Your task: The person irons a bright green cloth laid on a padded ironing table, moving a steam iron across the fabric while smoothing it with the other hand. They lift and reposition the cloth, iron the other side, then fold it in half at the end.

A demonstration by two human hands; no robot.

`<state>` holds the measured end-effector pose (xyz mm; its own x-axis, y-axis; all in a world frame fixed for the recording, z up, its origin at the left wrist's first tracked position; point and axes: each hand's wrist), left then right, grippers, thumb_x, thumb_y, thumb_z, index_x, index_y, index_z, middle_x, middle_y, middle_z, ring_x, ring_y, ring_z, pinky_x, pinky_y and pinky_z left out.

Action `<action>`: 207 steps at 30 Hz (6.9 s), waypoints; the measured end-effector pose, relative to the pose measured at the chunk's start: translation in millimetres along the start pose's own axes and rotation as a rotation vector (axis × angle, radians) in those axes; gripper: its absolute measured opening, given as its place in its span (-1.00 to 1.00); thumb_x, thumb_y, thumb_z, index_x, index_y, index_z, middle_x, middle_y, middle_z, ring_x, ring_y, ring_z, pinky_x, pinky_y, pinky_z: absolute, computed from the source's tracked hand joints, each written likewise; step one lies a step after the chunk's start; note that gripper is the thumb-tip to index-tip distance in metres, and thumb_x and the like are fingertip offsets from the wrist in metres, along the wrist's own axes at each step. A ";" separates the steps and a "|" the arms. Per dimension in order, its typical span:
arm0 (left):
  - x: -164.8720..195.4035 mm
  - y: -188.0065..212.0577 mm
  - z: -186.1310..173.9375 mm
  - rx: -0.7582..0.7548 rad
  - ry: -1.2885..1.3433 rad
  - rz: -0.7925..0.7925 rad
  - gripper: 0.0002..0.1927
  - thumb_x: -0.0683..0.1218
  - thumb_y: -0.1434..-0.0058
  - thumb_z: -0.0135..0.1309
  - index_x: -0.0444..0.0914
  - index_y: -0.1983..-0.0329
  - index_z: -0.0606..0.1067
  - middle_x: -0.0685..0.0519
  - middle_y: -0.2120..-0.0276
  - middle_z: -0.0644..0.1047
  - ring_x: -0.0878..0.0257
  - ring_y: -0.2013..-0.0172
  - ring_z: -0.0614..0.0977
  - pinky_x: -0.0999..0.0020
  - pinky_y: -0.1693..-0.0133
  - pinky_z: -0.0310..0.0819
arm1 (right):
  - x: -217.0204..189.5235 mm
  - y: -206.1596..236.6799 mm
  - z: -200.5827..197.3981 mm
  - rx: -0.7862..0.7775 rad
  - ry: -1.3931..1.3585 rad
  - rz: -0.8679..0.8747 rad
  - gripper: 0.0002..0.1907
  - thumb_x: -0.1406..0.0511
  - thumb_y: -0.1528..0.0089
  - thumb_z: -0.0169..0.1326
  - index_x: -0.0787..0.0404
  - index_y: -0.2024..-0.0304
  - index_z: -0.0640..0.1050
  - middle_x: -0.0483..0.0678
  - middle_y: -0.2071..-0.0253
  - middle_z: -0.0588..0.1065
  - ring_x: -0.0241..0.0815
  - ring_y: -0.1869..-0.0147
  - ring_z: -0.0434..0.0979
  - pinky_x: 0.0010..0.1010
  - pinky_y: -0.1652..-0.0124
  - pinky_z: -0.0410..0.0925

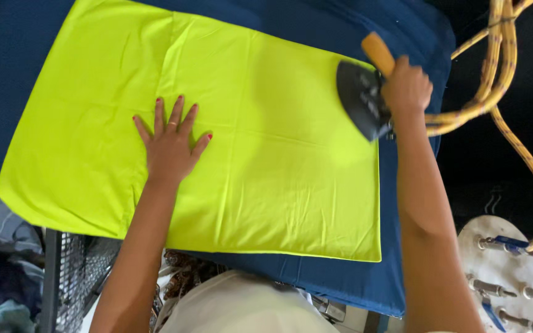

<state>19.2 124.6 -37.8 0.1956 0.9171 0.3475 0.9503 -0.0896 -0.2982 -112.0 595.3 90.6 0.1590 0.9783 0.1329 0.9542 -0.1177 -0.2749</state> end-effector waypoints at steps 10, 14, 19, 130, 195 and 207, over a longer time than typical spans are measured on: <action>7.6 -2.6 -2.3 -0.006 0.053 0.027 -0.30 0.33 -0.35 -0.04 -0.03 -0.49 0.32 0.04 -0.53 0.18 -0.11 -0.53 -0.02 -0.58 -0.31 -0.47 | 9.1 23.2 -36.1 -0.304 -0.215 -0.264 -0.57 0.35 -0.13 0.12 0.33 -0.06 0.57 0.40 0.05 0.54 0.41 -0.07 0.54 0.07 -0.04 0.41; -11.5 -2.4 -22.6 -0.133 0.230 0.110 -0.33 0.21 -0.23 0.15 -0.03 -0.40 0.41 0.02 -0.49 0.21 -0.11 -0.51 0.04 -0.46 -0.35 -0.37 | 14.3 106.0 -75.0 -0.574 -0.234 -0.452 -0.52 0.31 -0.01 0.19 0.23 0.00 0.59 0.27 0.15 0.59 0.28 0.06 0.61 -0.03 0.05 0.44; -49.7 32.3 -70.2 0.016 0.486 0.126 -0.39 0.04 -0.25 0.25 -0.17 -0.35 0.44 -0.16 -0.45 0.27 -0.18 -0.43 0.25 -0.04 -0.38 0.15 | 24.6 178.4 -120.8 -1.198 -0.432 -0.580 -0.50 0.19 -0.08 0.24 0.05 -0.07 0.48 0.02 0.42 0.62 -0.08 0.42 0.65 -0.27 0.38 0.44; -173.6 -54.7 -88.1 0.203 -0.032 -0.280 -0.38 0.30 -0.29 0.00 0.07 -0.38 0.41 0.16 -0.43 0.31 0.04 -0.48 0.12 -0.33 -0.39 -0.37 | -413.5 -66.9 -71.5 -0.190 -0.359 -0.361 -0.65 0.30 -0.17 0.11 0.29 0.03 0.39 0.35 0.08 0.53 0.45 -0.03 0.54 0.15 0.01 0.41; -104.2 -73.5 -69.6 0.189 -0.886 0.026 -0.40 -0.02 -0.30 -0.06 0.08 -0.46 0.39 0.22 -0.51 0.35 0.03 -0.62 0.07 -0.53 -0.33 -0.57 | -202.8 -47.9 -59.2 -0.097 -0.345 -0.214 -0.68 0.35 -0.13 0.12 0.17 0.06 0.41 0.27 0.19 0.56 0.39 0.07 0.58 0.14 0.12 0.45; -35.2 -63.2 5.8 -0.045 -0.070 -0.049 -0.09 0.43 -0.32 -0.25 -0.20 -0.56 0.06 0.07 -0.56 0.00 -0.12 -0.52 -0.13 -0.56 -0.28 -0.49 | -95.8 163.1 -73.2 -0.462 -0.361 -0.609 -0.43 0.23 -0.15 0.05 0.03 -0.25 0.38 0.15 0.10 0.62 0.28 0.26 0.64 0.12 0.32 0.45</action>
<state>-49.1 100.2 -36.4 0.1323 0.9456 0.2971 0.9686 -0.0597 -0.2413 47.0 470.0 102.7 -0.4327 0.8785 -0.2024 0.8671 0.4670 0.1731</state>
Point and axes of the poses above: each hand's wrist, its own y-axis away from the middle knuckle, its own z-axis out of the palm, x = y × z
